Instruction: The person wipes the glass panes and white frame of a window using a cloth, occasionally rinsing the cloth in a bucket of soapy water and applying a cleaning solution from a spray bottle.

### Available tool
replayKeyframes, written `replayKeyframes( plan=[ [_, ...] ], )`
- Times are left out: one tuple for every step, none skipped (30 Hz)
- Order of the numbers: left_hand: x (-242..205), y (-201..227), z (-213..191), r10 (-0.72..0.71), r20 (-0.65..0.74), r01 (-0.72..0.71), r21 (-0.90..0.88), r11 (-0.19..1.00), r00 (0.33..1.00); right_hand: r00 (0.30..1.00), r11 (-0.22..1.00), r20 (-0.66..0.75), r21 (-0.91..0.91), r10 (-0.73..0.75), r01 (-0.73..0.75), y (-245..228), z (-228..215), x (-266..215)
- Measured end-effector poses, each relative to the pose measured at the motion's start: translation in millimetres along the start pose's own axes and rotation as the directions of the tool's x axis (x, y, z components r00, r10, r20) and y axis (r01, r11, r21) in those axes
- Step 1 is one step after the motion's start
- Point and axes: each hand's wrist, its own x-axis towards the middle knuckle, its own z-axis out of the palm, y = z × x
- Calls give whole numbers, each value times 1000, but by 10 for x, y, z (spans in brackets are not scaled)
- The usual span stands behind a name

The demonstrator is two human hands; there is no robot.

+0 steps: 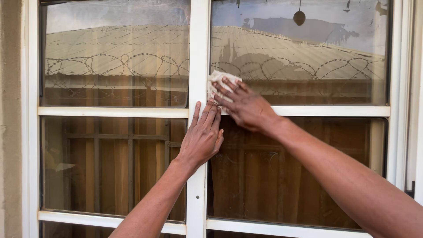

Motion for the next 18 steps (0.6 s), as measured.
replayKeyframes(
  plan=[
    [-4,13,35,-16,14,16,-15,1000,1000,998,998,11,-2,56,-56,115,-49,66],
    [-3,18,58,-35,26,35,-28,999,999,994,994,22,-6,109,-109,225,-111,163],
    [-7,19,72,-37,25,38,-23,999,999,994,994,18,-5,105,-105,325,-175,279],
    [-19,21,84,-45,22,45,-13,999,999,990,990,-37,30,137,-136,416,-235,392],
    [-28,21,95,-52,20,52,-4,999,998,981,984,-89,68,171,-165,445,-258,459],
    [-35,23,102,-55,21,55,0,998,998,982,984,-91,70,167,-161,421,-254,495],
    [-43,23,106,-57,8,57,2,998,998,974,975,-78,83,211,-205,390,-255,544],
    [-37,21,111,-56,-7,56,3,998,998,964,964,-65,93,257,-250,372,-265,586],
    [-33,20,112,-57,-9,57,6,998,998,965,964,-68,93,255,-248,309,-235,568],
    [-32,25,112,-53,-22,53,13,998,998,971,976,-122,102,206,-194,189,-157,474],
    [-27,26,110,-49,-35,50,21,999,998,972,984,-177,108,157,-140,73,-76,374],
    [-30,27,104,-48,-33,48,20,999,998,971,984,-176,110,159,-141,-48,10,276],
    [-35,24,97,-62,29,61,30,998,998,972,985,-175,101,158,-142,-171,95,187],
    [-36,27,94,-77,91,74,40,996,993,972,985,-174,91,158,-144,-237,148,124],
    [-35,35,96,-75,92,72,38,997,993,972,985,-173,92,160,-146,-250,171,71],
    [-28,35,99,-70,87,66,56,996,994,981,984,-113,100,160,-149,-248,176,24],
    [-24,37,103,-65,81,59,74,995,995,986,982,-53,108,159,-152,-243,169,-2],
    [-20,35,107,-66,80,60,78,995,995,986,983,-56,108,157,-151,-208,138,34]
  ],
)
